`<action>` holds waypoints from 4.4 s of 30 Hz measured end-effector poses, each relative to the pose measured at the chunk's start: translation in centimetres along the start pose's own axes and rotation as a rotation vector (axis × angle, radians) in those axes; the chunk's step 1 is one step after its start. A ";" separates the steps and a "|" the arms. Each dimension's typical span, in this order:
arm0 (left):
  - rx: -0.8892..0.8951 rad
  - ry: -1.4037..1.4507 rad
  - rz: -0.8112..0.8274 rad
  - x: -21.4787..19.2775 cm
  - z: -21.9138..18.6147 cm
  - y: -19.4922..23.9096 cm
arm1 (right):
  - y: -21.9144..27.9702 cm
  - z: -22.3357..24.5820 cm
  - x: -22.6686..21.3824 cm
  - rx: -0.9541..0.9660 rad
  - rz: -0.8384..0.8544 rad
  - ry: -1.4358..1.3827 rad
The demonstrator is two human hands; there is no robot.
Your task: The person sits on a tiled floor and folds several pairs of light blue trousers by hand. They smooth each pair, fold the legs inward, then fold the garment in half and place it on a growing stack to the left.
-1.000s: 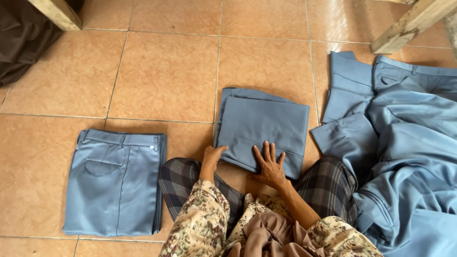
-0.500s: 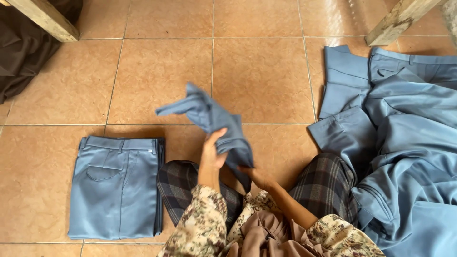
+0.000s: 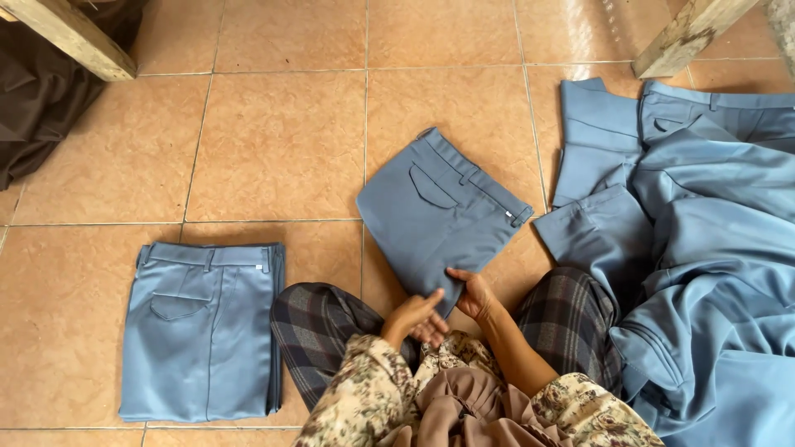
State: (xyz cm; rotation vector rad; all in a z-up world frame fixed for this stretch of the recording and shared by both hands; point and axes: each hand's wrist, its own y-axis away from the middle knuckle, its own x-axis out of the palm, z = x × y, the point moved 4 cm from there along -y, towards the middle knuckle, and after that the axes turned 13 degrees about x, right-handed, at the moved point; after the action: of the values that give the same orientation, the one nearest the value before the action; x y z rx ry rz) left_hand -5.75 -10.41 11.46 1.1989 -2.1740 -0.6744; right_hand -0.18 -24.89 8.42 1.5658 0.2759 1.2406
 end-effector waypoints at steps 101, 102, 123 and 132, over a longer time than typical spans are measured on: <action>0.762 -1.128 -1.422 -8.9 -11.6 1.1 | 1.0 8.2 10.6 -1.421 -0.983 1.908; 0.780 -1.140 -1.376 -7.8 -11.6 -0.5 | 1.5 9.0 9.0 -1.312 -1.027 1.906; 1.218 -1.224 -0.378 29.3 -16.5 -13.6 | 29.3 16.2 -18.8 -1.317 -1.689 1.128; 1.251 -1.208 0.095 36.6 -10.9 -14.7 | 36.8 16.9 -33.8 -1.030 -2.087 0.496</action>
State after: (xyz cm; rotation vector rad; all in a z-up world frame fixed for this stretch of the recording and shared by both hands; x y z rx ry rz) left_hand -5.97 -50.77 18.00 1.3059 -3.9331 0.2756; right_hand -15.96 -73.43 21.55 -0.3460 0.9894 -0.1406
